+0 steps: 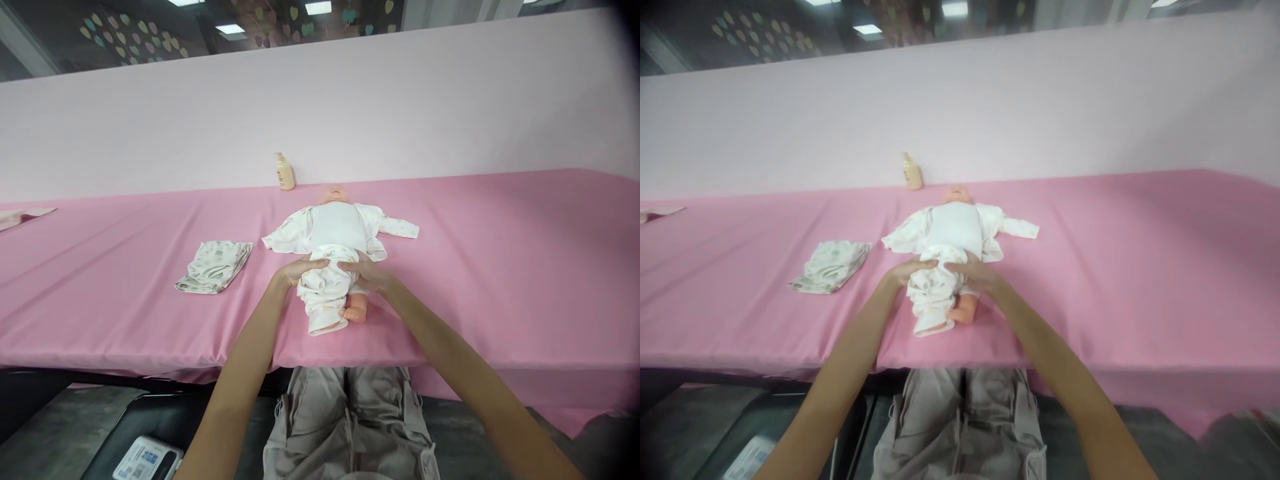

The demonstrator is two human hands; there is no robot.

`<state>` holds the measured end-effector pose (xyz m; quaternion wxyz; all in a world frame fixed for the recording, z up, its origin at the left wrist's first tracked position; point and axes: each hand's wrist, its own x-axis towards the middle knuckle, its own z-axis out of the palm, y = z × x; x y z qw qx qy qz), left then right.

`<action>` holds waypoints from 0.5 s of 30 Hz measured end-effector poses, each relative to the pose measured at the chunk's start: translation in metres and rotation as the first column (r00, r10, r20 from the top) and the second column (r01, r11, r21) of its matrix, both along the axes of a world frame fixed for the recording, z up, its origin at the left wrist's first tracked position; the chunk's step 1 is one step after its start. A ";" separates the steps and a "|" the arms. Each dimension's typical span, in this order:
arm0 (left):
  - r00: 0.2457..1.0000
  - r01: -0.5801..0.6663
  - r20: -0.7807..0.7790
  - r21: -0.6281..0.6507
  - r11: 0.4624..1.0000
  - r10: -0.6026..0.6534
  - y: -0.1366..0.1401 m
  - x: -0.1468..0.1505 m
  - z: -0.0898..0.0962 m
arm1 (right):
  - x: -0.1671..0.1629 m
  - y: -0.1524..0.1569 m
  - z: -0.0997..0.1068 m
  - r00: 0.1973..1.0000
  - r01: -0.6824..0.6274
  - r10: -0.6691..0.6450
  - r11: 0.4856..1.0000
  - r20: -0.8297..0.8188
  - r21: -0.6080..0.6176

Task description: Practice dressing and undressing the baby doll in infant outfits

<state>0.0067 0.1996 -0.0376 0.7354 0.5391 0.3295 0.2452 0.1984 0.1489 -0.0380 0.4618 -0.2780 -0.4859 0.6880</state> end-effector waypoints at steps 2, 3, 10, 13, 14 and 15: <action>1.000 0.010 -0.006 0.007 1.000 -0.010 0.000 -0.001 -0.002 | 0.001 -0.002 0.004 0.995 -0.015 0.010 0.999 0.097 0.043; 1.000 0.024 -0.003 0.012 1.000 -0.024 0.001 -0.002 -0.002 | 0.001 -0.004 0.006 0.987 -0.041 0.030 0.997 0.156 0.071; 0.932 0.352 0.045 0.117 0.929 -0.359 0.004 -0.009 0.003 | 0.007 -0.004 0.006 0.959 -0.164 0.139 0.983 0.249 0.084; 0.911 0.409 -0.010 0.136 0.902 -0.411 0.006 -0.011 0.006 | 0.007 -0.003 0.002 0.977 -0.189 0.185 0.981 0.104 0.032; 0.920 0.390 -0.014 0.136 0.911 -0.392 0.006 -0.011 0.006 | 0.006 -0.003 0.001 0.979 -0.195 0.194 0.981 0.061 0.013; 0.931 0.362 -0.010 0.131 0.923 -0.364 0.006 -0.012 0.006 | 0.006 -0.002 0.001 0.980 -0.198 0.198 0.980 0.021 -0.006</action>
